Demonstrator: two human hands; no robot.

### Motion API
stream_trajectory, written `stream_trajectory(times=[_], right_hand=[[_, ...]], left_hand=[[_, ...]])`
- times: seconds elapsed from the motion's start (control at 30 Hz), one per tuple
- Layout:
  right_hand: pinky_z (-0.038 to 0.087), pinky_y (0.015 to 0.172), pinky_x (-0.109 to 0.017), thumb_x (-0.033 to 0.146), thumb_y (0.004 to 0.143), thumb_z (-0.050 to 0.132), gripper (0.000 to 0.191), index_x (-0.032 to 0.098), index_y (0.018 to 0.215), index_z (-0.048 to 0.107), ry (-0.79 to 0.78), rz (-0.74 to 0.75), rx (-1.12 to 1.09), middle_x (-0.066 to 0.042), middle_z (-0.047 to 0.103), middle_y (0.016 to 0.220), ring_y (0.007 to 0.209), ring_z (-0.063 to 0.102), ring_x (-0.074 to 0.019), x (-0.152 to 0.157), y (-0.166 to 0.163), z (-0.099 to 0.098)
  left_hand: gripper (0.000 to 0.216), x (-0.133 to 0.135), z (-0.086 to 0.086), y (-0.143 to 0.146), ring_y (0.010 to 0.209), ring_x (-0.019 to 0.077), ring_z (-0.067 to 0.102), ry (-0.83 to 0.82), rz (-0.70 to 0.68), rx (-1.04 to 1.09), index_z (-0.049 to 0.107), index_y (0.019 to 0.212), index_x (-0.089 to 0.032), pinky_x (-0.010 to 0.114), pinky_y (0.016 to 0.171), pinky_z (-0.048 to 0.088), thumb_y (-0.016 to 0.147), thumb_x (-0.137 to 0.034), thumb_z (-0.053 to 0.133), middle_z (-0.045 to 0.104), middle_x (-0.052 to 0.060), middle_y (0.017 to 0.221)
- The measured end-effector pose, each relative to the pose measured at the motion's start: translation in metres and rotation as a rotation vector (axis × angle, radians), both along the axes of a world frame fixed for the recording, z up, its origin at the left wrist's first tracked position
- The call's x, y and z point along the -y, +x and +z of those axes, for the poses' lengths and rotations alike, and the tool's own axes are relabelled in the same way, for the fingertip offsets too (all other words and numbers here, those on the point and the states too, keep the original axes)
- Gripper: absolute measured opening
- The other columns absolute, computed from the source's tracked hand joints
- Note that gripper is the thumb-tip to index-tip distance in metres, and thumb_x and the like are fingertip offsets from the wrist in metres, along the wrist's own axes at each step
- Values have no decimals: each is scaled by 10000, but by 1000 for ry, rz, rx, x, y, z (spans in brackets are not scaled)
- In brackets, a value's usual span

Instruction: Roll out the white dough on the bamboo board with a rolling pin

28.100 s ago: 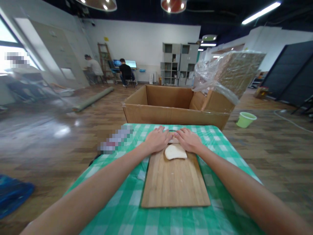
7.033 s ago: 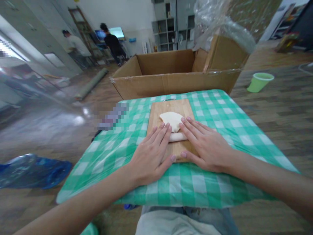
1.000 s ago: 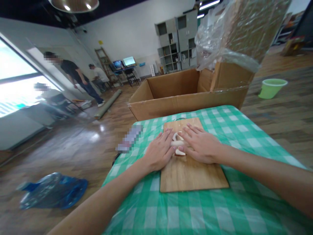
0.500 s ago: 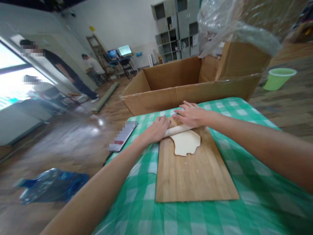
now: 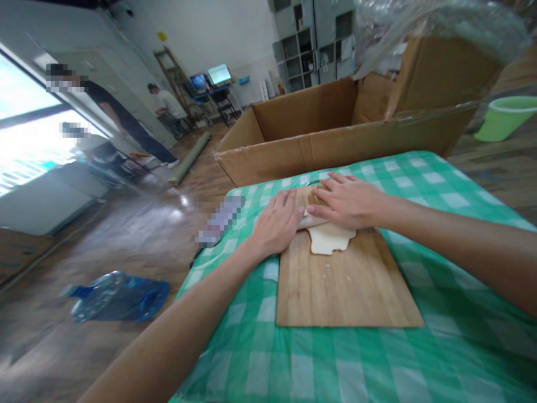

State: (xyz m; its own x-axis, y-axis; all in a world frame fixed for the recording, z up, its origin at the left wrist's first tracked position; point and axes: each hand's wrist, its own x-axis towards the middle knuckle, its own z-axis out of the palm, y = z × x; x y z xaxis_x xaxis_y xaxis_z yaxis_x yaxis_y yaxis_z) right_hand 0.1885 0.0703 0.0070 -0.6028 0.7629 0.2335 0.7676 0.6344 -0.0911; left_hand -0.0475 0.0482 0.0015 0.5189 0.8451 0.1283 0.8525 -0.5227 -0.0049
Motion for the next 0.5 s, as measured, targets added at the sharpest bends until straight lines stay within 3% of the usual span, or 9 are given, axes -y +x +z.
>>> stream_trajectory(times=[0.23, 0.5], right_hand=[[357, 1176, -589, 589, 1091, 185, 741, 94, 1392, 647, 52, -25, -3, -219, 610, 1488, 1458, 471, -424, 39, -1, 1], [391, 1212, -524, 565, 1090, 269, 743, 1, 1505, 518, 87, -75, -37, -257, 498, 1590, 1510, 435, -381, 89, -5, -5]], left_hand=[[580, 20, -1, -3, 1548, 265, 391, -9, -31, 27, 408, 1562, -150, 440, 1254, 329, 1129, -402, 116, 465, 141, 1628], [512, 59, 1, -4, 1508, 283, 440, 53, -137, 19, 476, 1493, -133, 453, 1226, 389, 1124, -391, 231, 484, 157, 1603]])
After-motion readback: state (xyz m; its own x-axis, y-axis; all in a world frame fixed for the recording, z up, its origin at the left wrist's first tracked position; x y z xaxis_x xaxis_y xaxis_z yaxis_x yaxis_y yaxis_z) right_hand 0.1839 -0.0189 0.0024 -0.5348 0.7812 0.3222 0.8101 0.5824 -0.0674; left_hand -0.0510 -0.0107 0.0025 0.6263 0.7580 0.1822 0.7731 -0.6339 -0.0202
